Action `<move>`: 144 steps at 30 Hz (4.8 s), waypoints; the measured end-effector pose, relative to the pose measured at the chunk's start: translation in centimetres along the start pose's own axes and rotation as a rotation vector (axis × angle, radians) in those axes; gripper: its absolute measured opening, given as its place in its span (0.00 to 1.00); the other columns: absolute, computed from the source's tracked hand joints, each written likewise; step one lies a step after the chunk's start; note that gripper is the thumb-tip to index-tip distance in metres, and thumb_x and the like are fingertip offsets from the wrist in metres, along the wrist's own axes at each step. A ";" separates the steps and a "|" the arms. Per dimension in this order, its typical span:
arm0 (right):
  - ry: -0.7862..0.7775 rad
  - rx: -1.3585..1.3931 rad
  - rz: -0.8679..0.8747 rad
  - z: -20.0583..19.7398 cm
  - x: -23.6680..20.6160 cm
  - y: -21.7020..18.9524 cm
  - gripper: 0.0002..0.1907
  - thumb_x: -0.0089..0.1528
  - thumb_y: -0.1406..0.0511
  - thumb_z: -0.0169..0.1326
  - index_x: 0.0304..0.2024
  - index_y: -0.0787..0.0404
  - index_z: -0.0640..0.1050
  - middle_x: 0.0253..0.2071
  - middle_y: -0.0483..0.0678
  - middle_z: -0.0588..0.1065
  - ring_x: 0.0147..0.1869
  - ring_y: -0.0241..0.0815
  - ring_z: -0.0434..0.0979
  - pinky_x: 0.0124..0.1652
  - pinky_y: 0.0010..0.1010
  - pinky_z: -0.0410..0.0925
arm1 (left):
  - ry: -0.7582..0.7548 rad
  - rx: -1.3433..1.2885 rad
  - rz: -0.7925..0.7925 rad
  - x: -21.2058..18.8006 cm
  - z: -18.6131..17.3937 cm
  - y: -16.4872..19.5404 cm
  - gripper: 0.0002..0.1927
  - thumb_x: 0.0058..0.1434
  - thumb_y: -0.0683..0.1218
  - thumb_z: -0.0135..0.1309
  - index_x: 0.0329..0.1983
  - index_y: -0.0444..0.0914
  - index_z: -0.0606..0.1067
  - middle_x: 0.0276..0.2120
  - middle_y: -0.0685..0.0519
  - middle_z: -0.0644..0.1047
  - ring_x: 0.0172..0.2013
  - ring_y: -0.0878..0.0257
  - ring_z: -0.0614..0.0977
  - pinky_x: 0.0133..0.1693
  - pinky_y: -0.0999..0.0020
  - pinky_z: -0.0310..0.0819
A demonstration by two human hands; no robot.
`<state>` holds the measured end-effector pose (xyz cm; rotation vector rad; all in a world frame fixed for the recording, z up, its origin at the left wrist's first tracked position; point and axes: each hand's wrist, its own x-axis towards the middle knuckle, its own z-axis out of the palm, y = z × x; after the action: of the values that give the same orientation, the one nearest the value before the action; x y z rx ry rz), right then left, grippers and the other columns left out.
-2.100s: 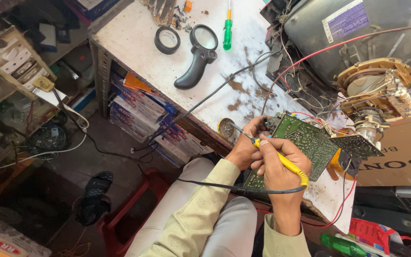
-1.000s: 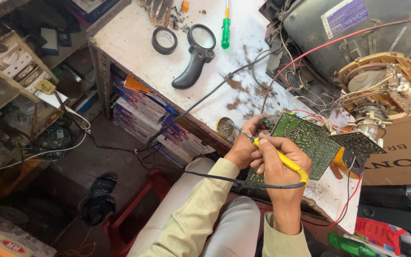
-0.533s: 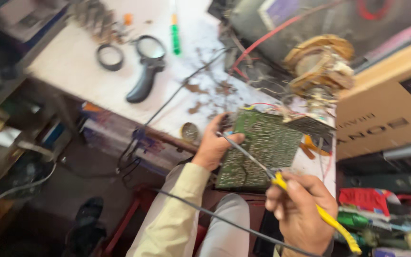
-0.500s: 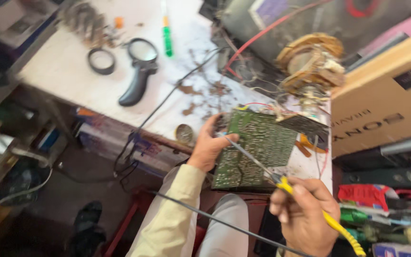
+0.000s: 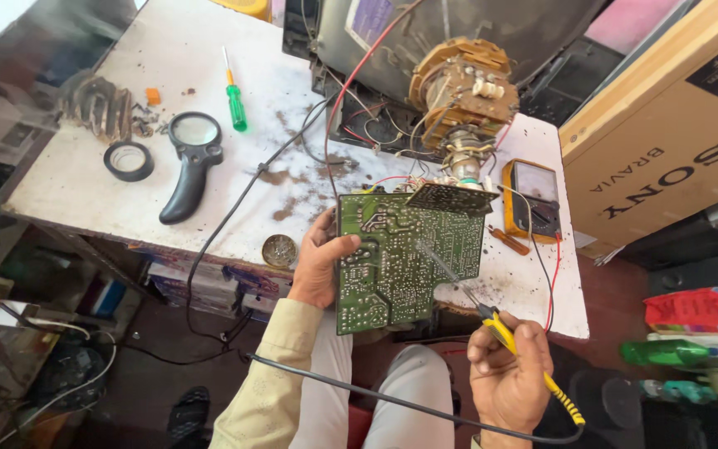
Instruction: The person tests a circuit board using a multimeter, touching probes to various points on the board. They then flip the board over and use a soldering iron to touch several solder joints on the back side.
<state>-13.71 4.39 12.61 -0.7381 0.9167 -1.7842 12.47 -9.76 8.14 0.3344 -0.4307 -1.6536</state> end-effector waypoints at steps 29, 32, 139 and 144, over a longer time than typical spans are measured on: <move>-0.186 -0.209 -0.079 1.7 1.6 1.9 0.10 0.69 0.71 0.51 0.51 0.70 0.77 0.36 0.58 0.80 0.33 0.42 0.78 0.32 0.26 0.69 | -0.014 0.030 -0.019 0.2 0.6 -1.1 0.34 0.54 0.38 0.61 0.65 0.30 0.65 0.49 0.43 0.78 0.44 0.57 0.84 0.46 0.61 0.83; -0.189 -0.310 -0.101 2.7 1.5 1.9 0.10 0.68 0.72 0.52 0.51 0.70 0.78 0.37 0.57 0.80 0.35 0.41 0.79 0.33 0.26 0.71 | -0.016 0.028 -0.019 0.3 0.6 -1.1 0.34 0.54 0.37 0.61 0.65 0.30 0.65 0.49 0.43 0.78 0.44 0.57 0.84 0.46 0.61 0.83; 0.043 -0.068 -0.145 -8.7 1.1 -2.4 0.11 0.71 0.67 0.51 0.54 0.65 0.76 0.39 0.58 0.78 0.36 0.47 0.78 0.33 0.30 0.70 | 0.046 0.198 -0.012 0.7 0.2 -2.0 0.34 0.51 0.36 0.61 0.63 0.33 0.69 0.47 0.48 0.80 0.44 0.59 0.82 0.47 0.62 0.80; -0.065 -0.349 -0.164 -1.8 1.0 0.3 0.09 0.68 0.72 0.51 0.50 0.70 0.76 0.37 0.61 0.79 0.33 0.45 0.79 0.33 0.29 0.71 | 0.000 0.118 -0.027 0.6 1.3 -1.2 0.32 0.51 0.34 0.60 0.62 0.32 0.68 0.48 0.46 0.79 0.43 0.58 0.83 0.46 0.62 0.82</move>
<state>-15.39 3.80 11.44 -1.1138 1.1675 -1.7479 10.74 -10.10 8.74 0.4302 -0.5270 -1.6583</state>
